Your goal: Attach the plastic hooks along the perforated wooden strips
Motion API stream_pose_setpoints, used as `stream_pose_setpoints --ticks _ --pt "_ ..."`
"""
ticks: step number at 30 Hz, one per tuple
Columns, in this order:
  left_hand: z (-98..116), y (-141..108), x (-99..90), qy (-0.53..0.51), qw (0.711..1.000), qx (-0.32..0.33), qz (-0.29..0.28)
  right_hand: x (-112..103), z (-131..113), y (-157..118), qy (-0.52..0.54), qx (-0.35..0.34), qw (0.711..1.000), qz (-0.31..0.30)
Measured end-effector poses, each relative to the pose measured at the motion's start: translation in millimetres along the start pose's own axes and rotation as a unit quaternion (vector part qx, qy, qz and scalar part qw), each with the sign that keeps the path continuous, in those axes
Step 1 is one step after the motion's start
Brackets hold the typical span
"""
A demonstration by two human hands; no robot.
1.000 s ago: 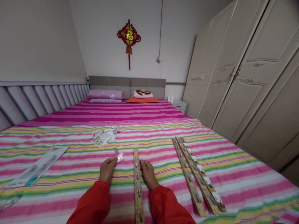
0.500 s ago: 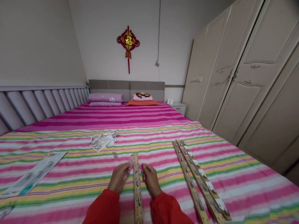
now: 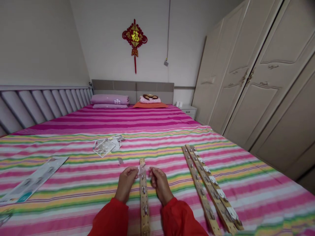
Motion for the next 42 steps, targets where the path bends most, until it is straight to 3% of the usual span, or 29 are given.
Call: stream_pose_setpoints --ticks 5,11,18,22,30,42 --pt "22 4 7.1 0.11 0.991 0.057 -0.058 11 -12 2 -0.01 -0.014 0.999 -0.03" --pt "32 15 21.2 0.137 0.981 0.078 -0.113 21 -18 3 -0.05 -0.011 0.996 -0.072" --pt "19 32 19.3 0.052 0.994 0.051 -0.076 22 -14 11 -0.022 0.032 0.999 -0.02" --pt "2 38 20.1 0.027 0.995 0.019 -0.089 23 -11 21 -0.019 0.031 0.999 0.0" --pt "-17 55 11.8 0.059 0.997 0.008 -0.047 22 -3 37 -0.09 0.011 0.996 0.007" --pt "-29 62 8.8 0.094 0.995 0.025 -0.01 12 8 43 -0.101 -0.007 0.994 0.049"
Point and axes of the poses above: each hand's wrist, its own y-axis towards the middle knuckle, its own x-axis out of the palm, z = x × y, the point moved 8 cm from there along y, towards the middle knuckle, and after that the axes turned 2 degrees about -z, right-handed, at the moved point
